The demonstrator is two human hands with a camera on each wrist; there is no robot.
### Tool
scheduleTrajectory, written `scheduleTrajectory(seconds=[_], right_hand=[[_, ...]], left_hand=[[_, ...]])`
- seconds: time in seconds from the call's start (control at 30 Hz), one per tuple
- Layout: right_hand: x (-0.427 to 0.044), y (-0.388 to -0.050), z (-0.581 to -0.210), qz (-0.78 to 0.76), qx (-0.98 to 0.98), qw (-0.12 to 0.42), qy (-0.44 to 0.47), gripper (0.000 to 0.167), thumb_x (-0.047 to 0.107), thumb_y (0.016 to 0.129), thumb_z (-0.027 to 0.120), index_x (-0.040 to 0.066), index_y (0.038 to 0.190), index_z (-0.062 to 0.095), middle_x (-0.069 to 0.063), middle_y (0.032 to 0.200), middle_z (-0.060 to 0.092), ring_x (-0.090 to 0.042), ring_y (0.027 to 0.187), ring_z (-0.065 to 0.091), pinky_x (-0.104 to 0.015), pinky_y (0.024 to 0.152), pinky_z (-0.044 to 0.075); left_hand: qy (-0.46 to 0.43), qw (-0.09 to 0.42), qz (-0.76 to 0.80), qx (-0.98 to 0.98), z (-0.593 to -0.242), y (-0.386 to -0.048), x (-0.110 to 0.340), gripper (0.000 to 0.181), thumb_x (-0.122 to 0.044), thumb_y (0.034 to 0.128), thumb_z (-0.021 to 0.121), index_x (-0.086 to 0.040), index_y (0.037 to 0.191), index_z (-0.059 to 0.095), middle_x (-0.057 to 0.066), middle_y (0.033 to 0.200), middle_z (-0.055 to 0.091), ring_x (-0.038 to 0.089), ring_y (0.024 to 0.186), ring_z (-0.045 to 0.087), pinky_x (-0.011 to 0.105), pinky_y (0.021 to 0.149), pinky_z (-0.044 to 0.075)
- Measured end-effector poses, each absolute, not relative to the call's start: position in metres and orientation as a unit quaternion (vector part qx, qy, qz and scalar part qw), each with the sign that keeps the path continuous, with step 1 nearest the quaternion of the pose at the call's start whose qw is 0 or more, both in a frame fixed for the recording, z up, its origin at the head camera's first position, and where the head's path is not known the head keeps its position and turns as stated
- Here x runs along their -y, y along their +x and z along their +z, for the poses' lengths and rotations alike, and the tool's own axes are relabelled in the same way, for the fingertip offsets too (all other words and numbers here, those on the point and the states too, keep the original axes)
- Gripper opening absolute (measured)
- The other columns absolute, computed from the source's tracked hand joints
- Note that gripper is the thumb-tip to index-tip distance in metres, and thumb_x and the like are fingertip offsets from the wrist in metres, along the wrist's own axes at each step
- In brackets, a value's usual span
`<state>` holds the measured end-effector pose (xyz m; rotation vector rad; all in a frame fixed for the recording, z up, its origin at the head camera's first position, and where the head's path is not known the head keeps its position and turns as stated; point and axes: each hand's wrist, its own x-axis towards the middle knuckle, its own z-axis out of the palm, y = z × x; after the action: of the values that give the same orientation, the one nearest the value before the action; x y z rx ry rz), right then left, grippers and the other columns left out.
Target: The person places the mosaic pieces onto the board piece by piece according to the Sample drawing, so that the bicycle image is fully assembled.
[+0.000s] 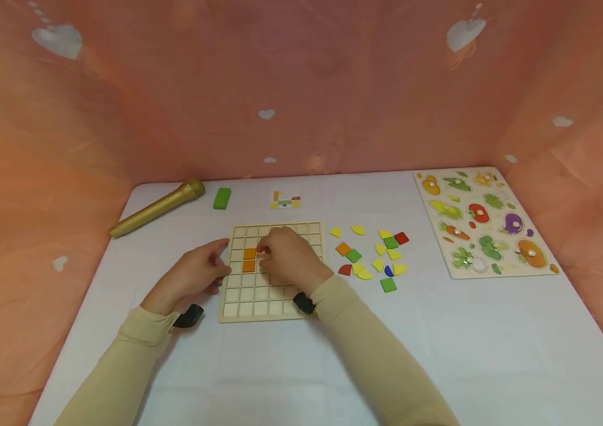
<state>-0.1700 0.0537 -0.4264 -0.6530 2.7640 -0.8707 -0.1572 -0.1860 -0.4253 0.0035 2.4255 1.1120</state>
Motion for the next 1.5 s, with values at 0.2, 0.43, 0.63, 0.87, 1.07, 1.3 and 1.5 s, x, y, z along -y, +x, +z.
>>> scheduleTrajectory(seconds=[0.2, 0.43, 0.63, 0.87, 1.07, 1.3, 1.5], right_hand=[[-0.097, -0.168, -0.427, -0.309, -0.931, 0.083, -0.174, 0.025, 0.016, 0.096, 0.076, 0.010, 0.120, 0.081, -0.004, 0.113, 0.075, -0.024, 0.106, 0.066, -0.042, 0.100, 0.057], [-0.156, -0.160, -0.427, -0.303, -0.945, 0.067, -0.106, 0.026, 0.018, 0.095, 0.075, 0.010, 0.120, 0.081, -0.005, 0.113, 0.074, -0.025, 0.106, 0.064, -0.044, 0.098, 0.056], [-0.186, -0.156, -0.425, -0.276, -0.956, 0.071, -0.072, 0.030, 0.020, 0.096, 0.081, 0.007, 0.123, 0.079, -0.010, 0.116, 0.074, -0.030, 0.110, 0.066, -0.049, 0.101, 0.056], [-0.197, -0.158, -0.425, -0.265, -0.960, 0.079, -0.050, 0.038, 0.026, 0.096, 0.083, 0.003, 0.125, 0.078, -0.013, 0.118, 0.075, -0.031, 0.109, 0.066, -0.050, 0.101, 0.056], [-0.200, -0.159, -0.425, -0.271, -0.957, 0.095, -0.039, 0.038, 0.025, 0.096, 0.083, 0.002, 0.124, 0.078, -0.014, 0.119, 0.075, -0.032, 0.110, 0.066, -0.051, 0.102, 0.056], [-0.198, -0.159, -0.428, -0.275, -0.954, 0.116, -0.026, 0.036, 0.025, 0.096, 0.083, 0.003, 0.124, 0.078, -0.014, 0.121, 0.075, -0.033, 0.112, 0.066, -0.050, 0.102, 0.056], [-0.196, -0.159, -0.428, -0.273, -0.955, 0.111, -0.037, 0.030, 0.019, 0.096, 0.082, 0.003, 0.122, 0.078, -0.014, 0.119, 0.077, -0.033, 0.111, 0.068, -0.050, 0.102, 0.057]], left_hand=[[-0.002, 0.235, 0.409, -0.882, -0.422, -0.155, 0.188, 0.075, -0.007, 0.1042, 0.069, -0.010, 0.170, 0.032, 0.013, 0.107, 0.061, 0.018, 0.074, 0.065, 0.029, 0.067, 0.060], [-0.005, 0.237, 0.429, -0.872, -0.422, -0.154, 0.185, 0.076, -0.005, 0.1040, 0.069, -0.009, 0.170, 0.032, 0.012, 0.106, 0.060, 0.019, 0.077, 0.065, 0.029, 0.067, 0.061], [-0.011, 0.237, 0.435, -0.869, -0.422, -0.154, 0.185, 0.076, -0.006, 0.1039, 0.069, -0.011, 0.170, 0.032, 0.012, 0.108, 0.059, 0.019, 0.080, 0.065, 0.028, 0.068, 0.061], [-0.005, 0.235, 0.423, -0.875, -0.422, -0.155, 0.186, 0.075, -0.007, 0.1041, 0.069, -0.010, 0.170, 0.033, 0.012, 0.108, 0.061, 0.018, 0.079, 0.065, 0.028, 0.067, 0.062], [0.010, 0.232, 0.410, -0.882, -0.423, -0.156, 0.187, 0.076, -0.006, 0.1037, 0.070, -0.008, 0.170, 0.032, 0.013, 0.105, 0.062, 0.018, 0.076, 0.066, 0.029, 0.067, 0.063], [0.011, 0.231, 0.409, -0.883, -0.424, -0.157, 0.187, 0.076, -0.006, 0.1036, 0.070, -0.008, 0.170, 0.032, 0.013, 0.106, 0.063, 0.017, 0.075, 0.067, 0.029, 0.067, 0.063], [0.006, 0.233, 0.419, -0.878, -0.425, -0.157, 0.187, 0.076, -0.006, 0.1033, 0.070, -0.009, 0.170, 0.033, 0.013, 0.107, 0.063, 0.018, 0.077, 0.067, 0.029, 0.067, 0.063]])
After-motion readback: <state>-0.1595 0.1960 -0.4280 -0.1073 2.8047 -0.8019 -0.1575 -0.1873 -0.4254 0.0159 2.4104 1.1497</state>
